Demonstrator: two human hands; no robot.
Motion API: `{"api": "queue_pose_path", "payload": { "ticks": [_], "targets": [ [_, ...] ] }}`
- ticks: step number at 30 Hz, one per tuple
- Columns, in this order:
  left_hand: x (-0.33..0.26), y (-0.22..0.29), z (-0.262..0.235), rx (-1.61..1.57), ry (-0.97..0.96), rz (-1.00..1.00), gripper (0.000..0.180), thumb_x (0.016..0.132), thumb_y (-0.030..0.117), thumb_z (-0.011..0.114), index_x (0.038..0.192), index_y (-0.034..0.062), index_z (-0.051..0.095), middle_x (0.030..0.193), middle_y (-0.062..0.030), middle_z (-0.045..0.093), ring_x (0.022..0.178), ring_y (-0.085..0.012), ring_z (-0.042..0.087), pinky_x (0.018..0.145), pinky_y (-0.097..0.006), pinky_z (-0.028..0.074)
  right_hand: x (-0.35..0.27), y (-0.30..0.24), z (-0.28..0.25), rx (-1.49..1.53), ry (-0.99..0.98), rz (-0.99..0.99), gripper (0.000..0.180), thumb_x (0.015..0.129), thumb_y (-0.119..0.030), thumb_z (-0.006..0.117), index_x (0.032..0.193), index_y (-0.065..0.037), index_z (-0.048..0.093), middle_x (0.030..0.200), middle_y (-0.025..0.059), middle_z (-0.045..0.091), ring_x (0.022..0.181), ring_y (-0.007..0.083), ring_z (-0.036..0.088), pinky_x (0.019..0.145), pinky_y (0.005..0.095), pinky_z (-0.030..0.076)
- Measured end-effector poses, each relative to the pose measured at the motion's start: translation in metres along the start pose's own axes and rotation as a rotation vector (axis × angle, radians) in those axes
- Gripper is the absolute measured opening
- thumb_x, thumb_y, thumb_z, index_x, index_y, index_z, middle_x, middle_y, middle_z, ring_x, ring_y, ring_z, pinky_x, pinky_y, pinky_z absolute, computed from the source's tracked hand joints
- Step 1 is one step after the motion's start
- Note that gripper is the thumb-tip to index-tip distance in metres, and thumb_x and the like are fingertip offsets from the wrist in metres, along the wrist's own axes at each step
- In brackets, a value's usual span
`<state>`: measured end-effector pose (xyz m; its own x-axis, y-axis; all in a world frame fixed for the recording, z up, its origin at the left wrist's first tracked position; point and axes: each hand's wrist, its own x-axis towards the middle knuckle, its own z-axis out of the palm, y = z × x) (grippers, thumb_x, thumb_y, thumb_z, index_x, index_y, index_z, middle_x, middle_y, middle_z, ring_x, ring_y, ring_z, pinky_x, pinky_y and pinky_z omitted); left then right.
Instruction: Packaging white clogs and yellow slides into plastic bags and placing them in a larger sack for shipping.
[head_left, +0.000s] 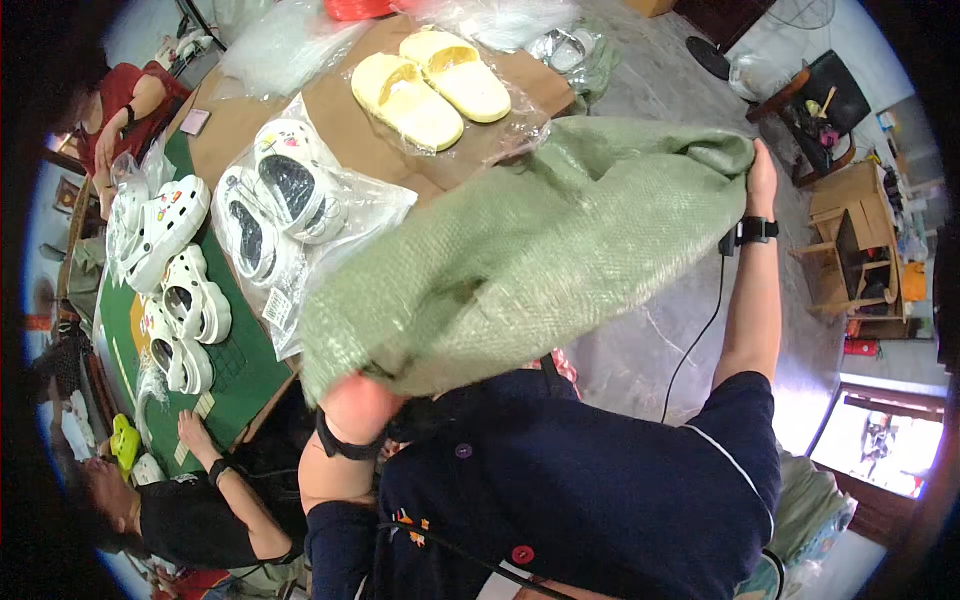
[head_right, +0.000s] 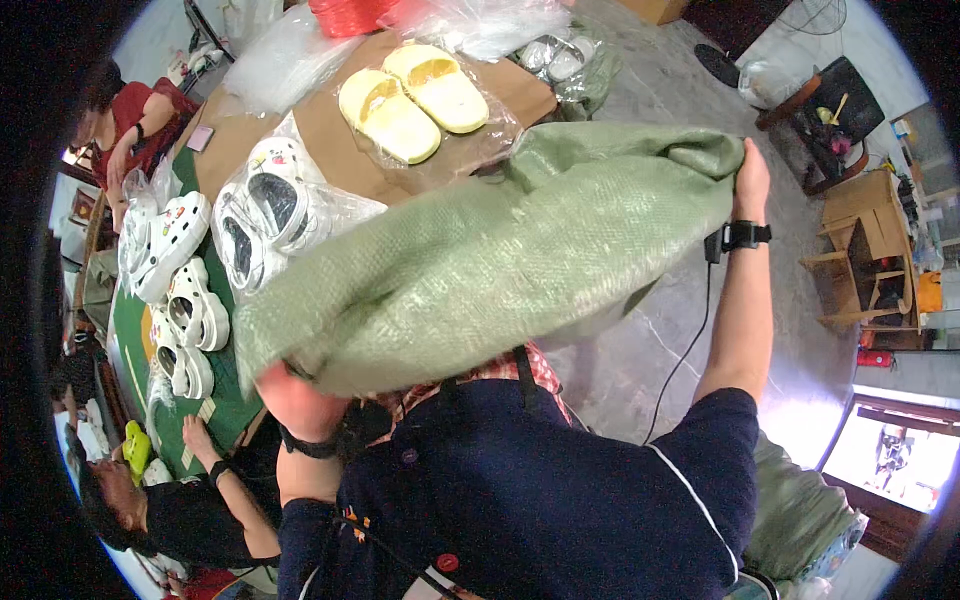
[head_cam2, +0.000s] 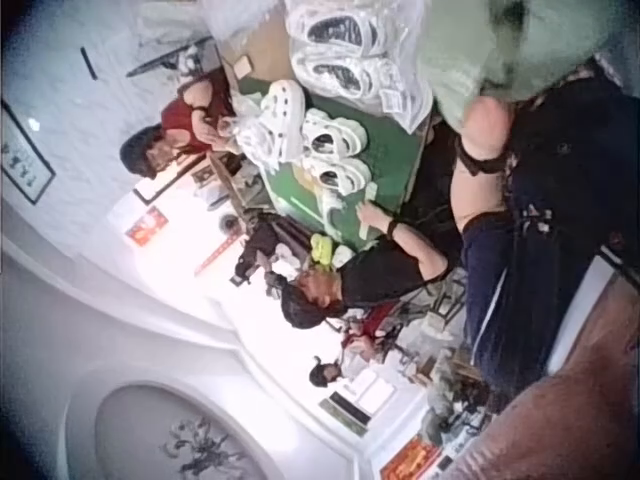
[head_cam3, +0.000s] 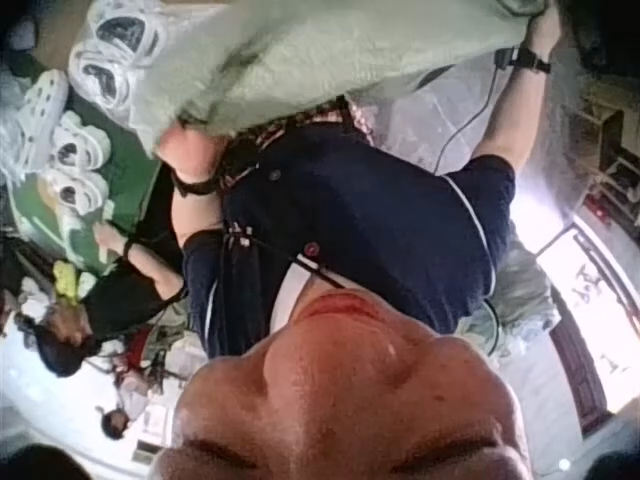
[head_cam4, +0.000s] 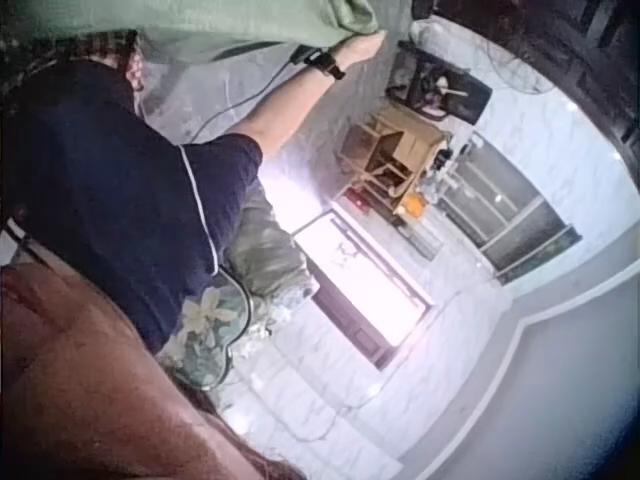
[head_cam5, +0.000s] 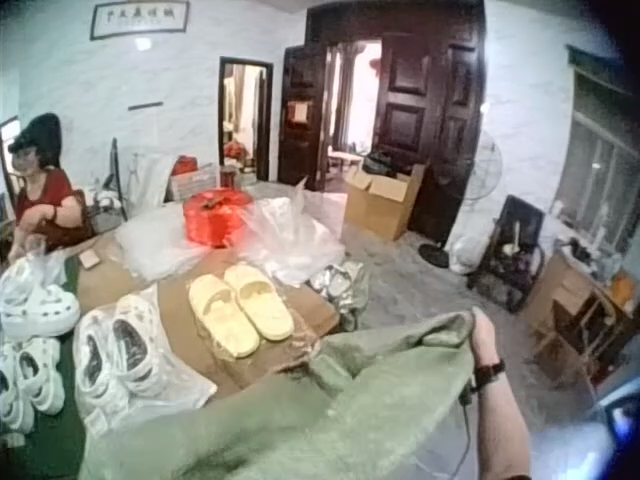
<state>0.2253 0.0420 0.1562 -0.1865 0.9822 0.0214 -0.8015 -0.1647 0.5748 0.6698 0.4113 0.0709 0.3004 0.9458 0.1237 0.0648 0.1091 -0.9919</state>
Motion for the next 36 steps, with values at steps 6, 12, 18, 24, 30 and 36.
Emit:
{"api": "queue_pose_path", "payload": {
  "ticks": [6, 12, 18, 24, 30, 36],
  "targets": [
    [0.019, -0.071, -0.086, 0.926, 0.2, -0.185, 0.05, 0.086, 0.013, 0.061, 0.132, -0.0006, 0.045, 0.133, -0.018, 0.051, 0.121, -0.033, 0.05, 0.102, -0.04, 0.04, -0.009, 0.167, -0.066, -1.348, -0.2, -0.307, 0.037, 0.097, -0.032, 0.037, 0.111, -0.004, 0.056, 0.099, 0.0261, 0.061, 0.093, 0.0414, 0.059, 0.079, 0.0479, 0.047],
    [0.013, -0.084, -0.102, 0.931, 0.235, -0.295, 0.039, 0.102, 0.024, 0.039, 0.13, -0.0012, 0.049, 0.13, -0.0102, 0.053, 0.119, -0.0182, 0.049, 0.101, -0.031, 0.038, -0.092, 0.097, 0.031, -1.383, -0.01, -0.29, 0.053, 0.077, -0.033, 0.069, 0.117, 0.0, 0.055, 0.118, 0.0237, 0.055, 0.115, 0.0379, 0.05, 0.093, 0.045, 0.044],
    [0.012, -0.076, -0.094, 0.655, 0.365, -0.347, 0.033, 0.1, 0.019, 0.042, 0.123, 0.0011, 0.055, 0.104, -0.0055, 0.064, 0.093, -0.0129, 0.058, 0.079, -0.026, 0.046, -0.198, 0.051, 0.147, -0.834, -1.215, -0.256, 0.075, 0.068, -0.027, 0.076, 0.125, 0.007, 0.041, 0.087, 0.0238, 0.064, 0.08, 0.0378, 0.064, 0.07, 0.0437, 0.05],
    [0.009, -0.055, -0.089, 1.0, 0.134, -0.338, 0.019, 0.086, 0.003, 0.057, 0.104, -0.0004, 0.059, 0.095, -0.0054, 0.065, 0.091, -0.0112, 0.057, 0.08, -0.027, 0.045, -0.177, 0.161, 0.151, -1.149, -0.912, -0.314, 0.033, 0.075, -0.011, 0.061, 0.106, 0.0, 0.06, 0.096, 0.0249, 0.064, 0.089, 0.0402, 0.063, 0.076, 0.047, 0.05],
    [0.017, -0.08, -0.134, 1.048, 0.065, -0.133, 0.034, 0.081, 0.001, 0.061, 0.113, 0.0029, 0.049, 0.095, -0.0158, 0.064, 0.091, -0.0179, 0.061, 0.078, -0.031, 0.048, -0.092, 0.039, 0.143, -0.183, -0.162, -0.196, 0.015, 0.087, -0.006, 0.057, 0.101, -0.004, 0.058, 0.086, 0.0036, 0.063, 0.066, 0.0129, 0.062, 0.055, 0.026, 0.047],
    [0.074, -0.064, -0.092, 1.2, 0.063, -0.097, 0.025, 0.091, 0.023, 0.059, 0.099, -0.0006, 0.059, 0.085, -0.0168, 0.062, 0.08, -0.0254, 0.06, 0.073, -0.035, 0.047, -0.037, -0.032, 0.201, -0.103, -0.336, -0.221, 0.016, 0.093, -0.019, 0.057, 0.1, -0.005, 0.058, 0.091, 0.0021, 0.062, 0.074, 0.0109, 0.062, 0.061, 0.025, 0.049]
  ]
}}
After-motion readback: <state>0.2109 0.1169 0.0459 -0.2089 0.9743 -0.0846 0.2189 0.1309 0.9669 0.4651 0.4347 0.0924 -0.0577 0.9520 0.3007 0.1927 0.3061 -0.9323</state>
